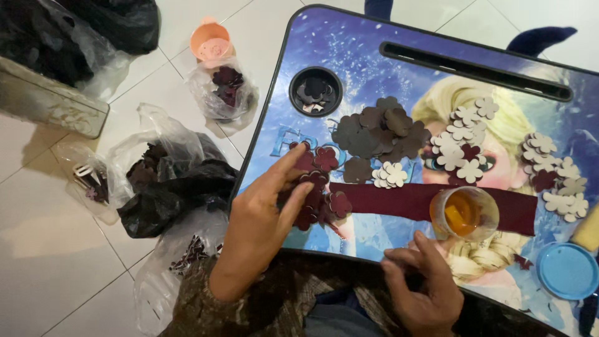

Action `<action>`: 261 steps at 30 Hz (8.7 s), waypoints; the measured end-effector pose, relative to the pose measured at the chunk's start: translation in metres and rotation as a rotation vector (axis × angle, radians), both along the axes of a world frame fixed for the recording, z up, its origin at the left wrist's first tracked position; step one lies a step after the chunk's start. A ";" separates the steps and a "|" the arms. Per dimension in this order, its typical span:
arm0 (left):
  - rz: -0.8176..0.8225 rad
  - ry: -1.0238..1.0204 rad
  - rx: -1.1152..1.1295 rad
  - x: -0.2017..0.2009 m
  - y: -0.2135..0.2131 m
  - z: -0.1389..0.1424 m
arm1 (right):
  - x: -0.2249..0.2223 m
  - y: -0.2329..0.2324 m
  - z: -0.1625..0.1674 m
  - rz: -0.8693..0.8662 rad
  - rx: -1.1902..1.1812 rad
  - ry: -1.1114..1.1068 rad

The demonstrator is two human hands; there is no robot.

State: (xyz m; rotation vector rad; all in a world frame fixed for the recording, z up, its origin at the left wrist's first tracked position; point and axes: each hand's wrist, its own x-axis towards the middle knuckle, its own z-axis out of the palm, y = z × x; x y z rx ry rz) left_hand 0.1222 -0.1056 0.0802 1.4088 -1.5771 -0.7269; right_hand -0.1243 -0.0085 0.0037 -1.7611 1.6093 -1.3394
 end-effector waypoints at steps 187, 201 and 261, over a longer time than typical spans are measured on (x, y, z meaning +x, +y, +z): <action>-0.261 0.906 0.689 -0.086 0.101 -0.080 | -0.018 0.044 0.016 -0.006 0.350 -0.533; -0.305 0.956 0.581 -0.097 0.110 -0.074 | -0.004 0.039 0.013 -0.063 0.259 -0.733; -0.223 1.008 0.592 -0.096 0.116 -0.092 | -0.014 0.042 0.021 -0.035 0.443 -0.646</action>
